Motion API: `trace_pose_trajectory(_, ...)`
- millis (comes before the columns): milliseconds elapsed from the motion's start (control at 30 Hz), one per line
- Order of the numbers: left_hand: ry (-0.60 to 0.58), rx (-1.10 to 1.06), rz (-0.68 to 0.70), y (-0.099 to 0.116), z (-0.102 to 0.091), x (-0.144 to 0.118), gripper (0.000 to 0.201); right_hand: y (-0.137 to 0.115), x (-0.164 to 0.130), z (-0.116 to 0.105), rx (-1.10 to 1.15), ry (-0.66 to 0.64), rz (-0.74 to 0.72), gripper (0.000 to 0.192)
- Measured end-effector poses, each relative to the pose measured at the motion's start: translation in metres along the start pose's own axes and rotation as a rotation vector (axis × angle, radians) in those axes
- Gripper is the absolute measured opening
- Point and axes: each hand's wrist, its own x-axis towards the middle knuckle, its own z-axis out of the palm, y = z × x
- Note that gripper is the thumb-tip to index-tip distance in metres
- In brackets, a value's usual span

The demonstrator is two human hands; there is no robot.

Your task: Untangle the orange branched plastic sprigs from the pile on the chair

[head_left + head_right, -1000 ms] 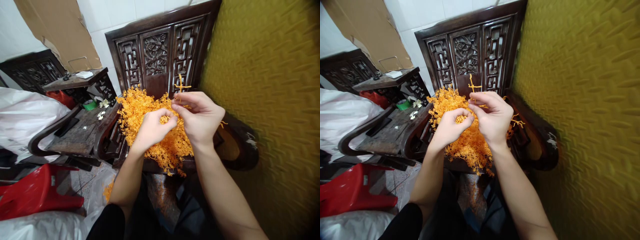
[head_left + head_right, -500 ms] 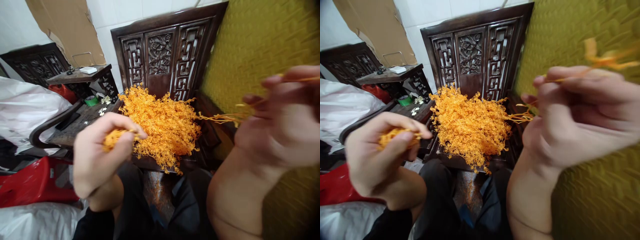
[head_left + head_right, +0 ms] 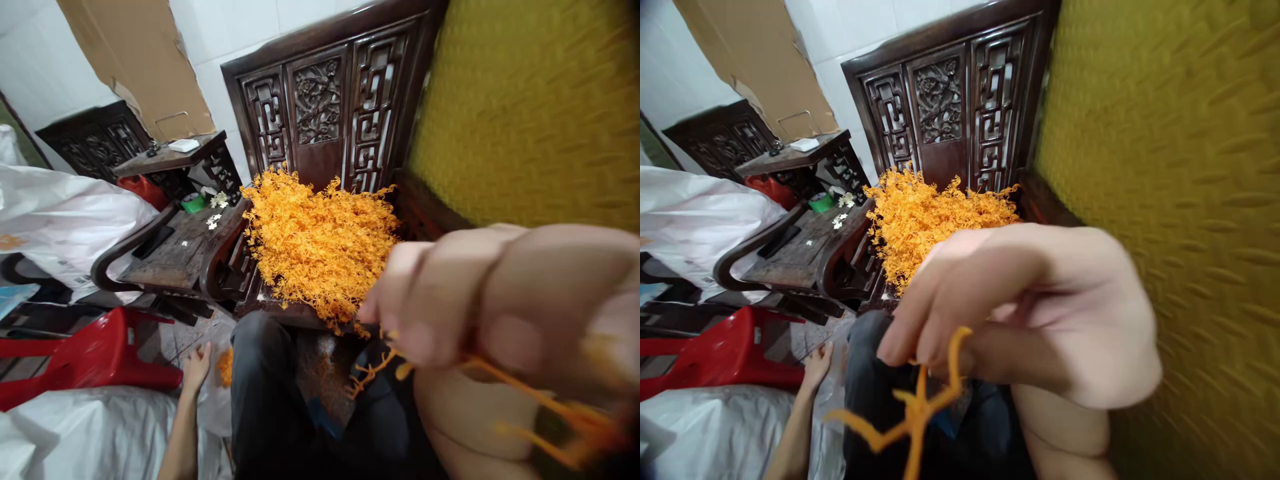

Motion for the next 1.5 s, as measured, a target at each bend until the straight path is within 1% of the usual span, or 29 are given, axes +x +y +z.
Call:
trace_pose_trajectory(33, -0.005, -0.008, -0.011, -0.001, 0.007, -0.004, 0.031, 0.004, 0.023, 0.003, -0.014, 0.014, -0.027, 0.009)
trace_pose_trajectory(67, -0.007, -0.027, -0.019, -0.001, 0.011, -0.006, 0.030, 0.010, 0.042, 0.004, -0.023, -0.072, 0.007, 0.007)
trace_pose_trajectory(100, 0.003, -0.057, -0.022, -0.001, 0.011, -0.007, 0.029, 0.016, 0.056, 0.003, 0.003, -0.177, -0.028, 0.004)
trace_pose_trajectory(167, 0.048, -0.108, -0.006, 0.003, -0.001, -0.002, 0.031, 0.030, 0.071, -0.001, 0.031, -0.375, -0.023, 0.001)
trace_pose_trajectory(233, 0.143, -0.177, 0.048, 0.015, -0.024, 0.006, 0.036, 0.045, 0.072, -0.006, 0.071, -0.558, -0.042, 0.007)
trace_pose_trajectory(300, 0.260, -0.270, 0.151, 0.042, -0.055, 0.013, 0.039, 0.058, 0.068, -0.006, 0.106, -0.745, -0.064, 0.012)
trace_pose_trajectory(367, 0.357, -0.382, 0.303, 0.085, -0.090, 0.013, 0.041, 0.066, 0.062, -0.002, 0.089, -0.898, -0.052, 0.016)
trace_pose_trajectory(400, 0.427, -0.525, 0.448, 0.112, -0.107, 0.011, 0.039, 0.067, 0.059, 0.000, 0.045, -0.934, -0.029, 0.018)
trace_pose_trajectory(433, 0.451, -0.620, 0.597, 0.141, -0.122, 0.008, 0.037, 0.065, 0.056, 0.002, -0.028, -0.941, 0.010, 0.020)
trace_pose_trajectory(500, 0.396, -0.652, 0.847, 0.204, -0.144, 0.001, 0.029, 0.055, 0.051, 0.003, -0.240, -0.886, 0.135, 0.022)
trace_pose_trajectory(533, 0.316, -0.612, 0.957, 0.235, -0.150, -0.002, 0.028, 0.048, 0.050, 0.002, -0.351, -0.833, 0.205, 0.023)
trace_pose_trajectory(600, 0.053, -0.410, 1.071, 0.292, -0.150, -0.004, 0.037, 0.033, 0.049, -0.003, -0.506, -0.707, 0.300, 0.029)
trace_pose_trajectory(667, -0.137, -0.113, 1.017, 0.338, -0.139, -0.002, 0.069, 0.022, 0.051, -0.012, -0.604, -0.552, 0.311, 0.036)
trace_pose_trajectory(700, -0.179, -0.060, 0.995, 0.357, -0.132, 0.000, 0.078, 0.020, 0.052, -0.019, -0.657, -0.457, 0.290, 0.038)
trace_pose_trajectory(733, -0.202, -0.028, 0.980, 0.372, -0.125, 0.004, 0.077, 0.021, 0.053, -0.026, -0.715, -0.351, 0.271, 0.038)
trace_pose_trajectory(800, -0.211, -0.015, 0.976, 0.394, -0.114, 0.012, 0.057, 0.030, 0.056, -0.041, -0.827, -0.119, 0.267, 0.037)
trace_pose_trajectory(867, -0.195, -0.043, 1.006, 0.404, -0.112, 0.020, 0.038, 0.047, 0.060, -0.058, -0.918, 0.099, 0.306, 0.035)
trace_pose_trajectory(900, -0.182, -0.068, 1.028, 0.406, -0.114, 0.023, 0.034, 0.058, 0.062, -0.067, -0.969, 0.190, 0.338, 0.034)
trace_pose_trajectory(967, -0.156, -0.124, 1.072, 0.403, -0.127, 0.026, 0.031, 0.083, 0.067, -0.083, -1.096, 0.315, 0.407, 0.034)
trace_pose_trajectory(1000, -0.142, -0.163, 1.098, 0.400, -0.136, 0.025, 0.029, 0.096, 0.070, -0.090, -1.160, 0.343, 0.446, 0.037)
trace_pose_trajectory(1067, -0.087, -0.302, 1.158, 0.390, -0.158, 0.021, 0.020, 0.121, 0.075, -0.099, -1.237, 0.323, 0.503, 0.051)
trace_pose_trajectory(1133, 0.031, -0.533, 1.207, 0.381, -0.178, 0.014, 0.012, 0.143, 0.080, -0.104, -1.253, 0.249, 0.496, 0.065)
trace_pose_trajectory(1200, 0.120, -0.673, 1.224, 0.374, -0.190, 0.010, 0.012, 0.161, 0.084, -0.104, -1.277, 0.166, 0.511, 0.068)
trace_pose_trajectory(1233, 0.118, -0.657, 1.227, 0.373, -0.191, 0.009, 0.015, 0.169, 0.085, -0.104, -1.304, 0.121, 0.565, 0.066)
trace_pose_trajectory(1300, -0.002, -0.429, 1.220, 0.373, -0.182, 0.012, 0.032, 0.184, 0.085, -0.103, -1.362, 0.033, 0.743, 0.066)
trace_pose_trajectory(1367, -0.169, -0.092, 1.153, 0.378, -0.160, 0.018, 0.056, 0.200, 0.083, -0.104, -1.389, -0.028, 0.931, 0.073)
trace_pose_trajectory(1433, -0.261, 0.102, 1.055, 0.384, -0.133, 0.025, 0.076, 0.217, 0.079, -0.109, -1.380, -0.064, 1.069, 0.071)
trace_pose_trajectory(1467, -0.280, 0.158, 1.006, 0.386, -0.121, 0.029, 0.077, 0.224, 0.077, -0.111, -1.370, -0.087, 1.134, 0.062)
trace_pose_trajectory(1500, -0.283, 0.191, 0.966, 0.386, -0.111, 0.032, 0.070, 0.231, 0.075, -0.113, -1.358, -0.106, 1.190, 0.052)
